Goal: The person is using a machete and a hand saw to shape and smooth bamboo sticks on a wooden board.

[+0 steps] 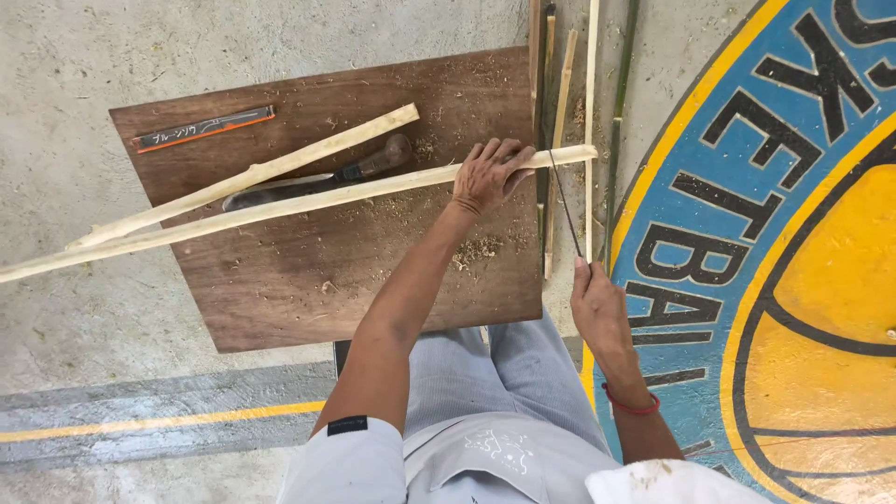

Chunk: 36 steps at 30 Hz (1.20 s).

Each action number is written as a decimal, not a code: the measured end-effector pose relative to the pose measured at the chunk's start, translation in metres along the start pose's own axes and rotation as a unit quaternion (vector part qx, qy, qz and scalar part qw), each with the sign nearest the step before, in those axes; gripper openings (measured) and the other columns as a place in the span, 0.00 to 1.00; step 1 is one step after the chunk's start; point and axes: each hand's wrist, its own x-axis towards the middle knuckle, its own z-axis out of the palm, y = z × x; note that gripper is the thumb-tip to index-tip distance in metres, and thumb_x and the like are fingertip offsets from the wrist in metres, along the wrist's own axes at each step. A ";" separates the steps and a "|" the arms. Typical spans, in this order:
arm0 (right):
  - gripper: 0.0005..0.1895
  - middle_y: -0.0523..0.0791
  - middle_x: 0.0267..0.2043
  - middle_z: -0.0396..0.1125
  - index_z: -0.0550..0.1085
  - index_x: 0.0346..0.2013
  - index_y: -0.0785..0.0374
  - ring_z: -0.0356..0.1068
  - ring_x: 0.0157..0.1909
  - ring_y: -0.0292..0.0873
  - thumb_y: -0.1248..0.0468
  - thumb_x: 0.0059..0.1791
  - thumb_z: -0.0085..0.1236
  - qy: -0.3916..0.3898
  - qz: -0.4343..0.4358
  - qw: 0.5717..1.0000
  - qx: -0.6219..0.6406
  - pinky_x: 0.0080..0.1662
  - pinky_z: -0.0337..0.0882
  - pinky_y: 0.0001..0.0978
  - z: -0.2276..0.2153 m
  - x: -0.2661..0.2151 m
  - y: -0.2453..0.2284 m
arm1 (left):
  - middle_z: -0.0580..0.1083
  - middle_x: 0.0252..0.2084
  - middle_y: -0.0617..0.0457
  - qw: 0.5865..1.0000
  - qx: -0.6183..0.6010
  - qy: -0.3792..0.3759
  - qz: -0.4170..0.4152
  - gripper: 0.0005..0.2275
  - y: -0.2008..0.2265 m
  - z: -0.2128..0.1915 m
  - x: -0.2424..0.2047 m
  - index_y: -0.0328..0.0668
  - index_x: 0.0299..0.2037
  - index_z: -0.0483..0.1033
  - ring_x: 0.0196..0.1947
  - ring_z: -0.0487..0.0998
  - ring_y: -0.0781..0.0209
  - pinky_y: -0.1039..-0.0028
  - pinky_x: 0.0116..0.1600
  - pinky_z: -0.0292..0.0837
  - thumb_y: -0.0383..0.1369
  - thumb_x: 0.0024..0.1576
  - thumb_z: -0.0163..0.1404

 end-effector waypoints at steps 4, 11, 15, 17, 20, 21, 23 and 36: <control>0.26 0.67 0.29 0.70 0.70 0.40 0.69 0.71 0.38 0.75 0.48 0.60 0.35 0.003 -0.008 1.000 -0.009 0.38 0.69 0.63 0.004 0.001 -0.001 | 0.74 0.52 0.58 0.999 0.011 0.037 0.007 0.18 -0.012 0.003 0.009 0.60 0.59 0.76 0.48 0.73 0.60 0.67 0.52 0.71 0.50 0.64 0.45; 0.28 0.69 0.37 0.69 0.71 0.43 0.71 0.67 0.43 0.77 0.48 0.60 0.34 0.041 -0.068 0.997 -0.008 0.44 0.67 0.66 0.028 0.062 -0.012 | 0.74 0.53 0.59 1.000 0.005 0.016 0.008 0.17 -0.004 -0.008 0.004 0.58 0.60 0.75 0.50 0.73 0.61 0.66 0.54 0.72 0.50 0.65 0.43; 0.28 0.68 0.39 0.71 0.73 0.45 0.68 0.70 0.46 0.74 0.47 0.61 0.32 0.053 -0.029 0.997 -0.048 0.49 0.69 0.64 0.033 0.109 -0.052 | 0.74 0.53 0.59 1.000 0.006 0.002 -0.003 0.18 -0.004 -0.004 0.007 0.56 0.61 0.74 0.48 0.72 0.62 0.67 0.53 0.71 0.50 0.67 0.45; 0.27 0.69 0.39 0.70 0.72 0.46 0.70 0.70 0.45 0.74 0.48 0.61 0.33 0.072 -0.071 0.995 -0.017 0.47 0.68 0.64 0.044 0.098 -0.026 | 0.74 0.53 0.58 1.000 0.012 0.017 0.011 0.18 -0.007 0.004 0.001 0.55 0.61 0.75 0.47 0.72 0.62 0.67 0.51 0.71 0.49 0.66 0.45; 0.27 0.68 0.40 0.70 0.72 0.46 0.70 0.69 0.46 0.75 0.48 0.60 0.35 0.069 -0.072 0.995 0.014 0.46 0.68 0.63 0.030 0.059 -0.007 | 0.74 0.52 0.57 0.999 0.012 0.032 0.010 0.18 0.000 -0.007 0.006 0.57 0.59 0.76 0.47 0.73 0.61 0.67 0.49 0.70 0.49 0.64 0.47; 0.27 0.67 0.42 0.70 0.72 0.46 0.68 0.67 0.49 0.75 0.47 0.59 0.35 0.041 -0.034 0.998 0.017 0.47 0.68 0.63 0.025 0.034 -0.004 | 0.75 0.52 0.59 0.999 0.011 0.028 -0.010 0.17 0.005 -0.018 -0.003 0.60 0.57 0.77 0.48 0.73 0.61 0.67 0.49 0.70 0.50 0.62 0.47; 0.26 0.67 0.42 0.70 0.72 0.46 0.68 0.67 0.49 0.75 0.47 0.59 0.36 0.033 -0.026 0.999 0.016 0.47 0.67 0.64 0.016 0.005 0.015 | 0.75 0.52 0.59 0.998 0.006 0.057 -0.018 0.18 0.007 -0.020 0.004 0.59 0.58 0.77 0.49 0.73 0.61 0.66 0.51 0.70 0.50 0.62 0.48; 0.26 0.70 0.36 0.68 0.71 0.43 0.72 0.66 0.44 0.78 0.49 0.59 0.38 0.071 -0.087 0.993 0.022 0.43 0.66 0.66 0.038 0.065 -0.016 | 0.75 0.50 0.60 0.998 -0.049 0.029 -0.037 0.16 0.016 -0.046 0.008 0.57 0.55 0.78 0.50 0.74 0.60 0.66 0.55 0.71 0.49 0.62 0.51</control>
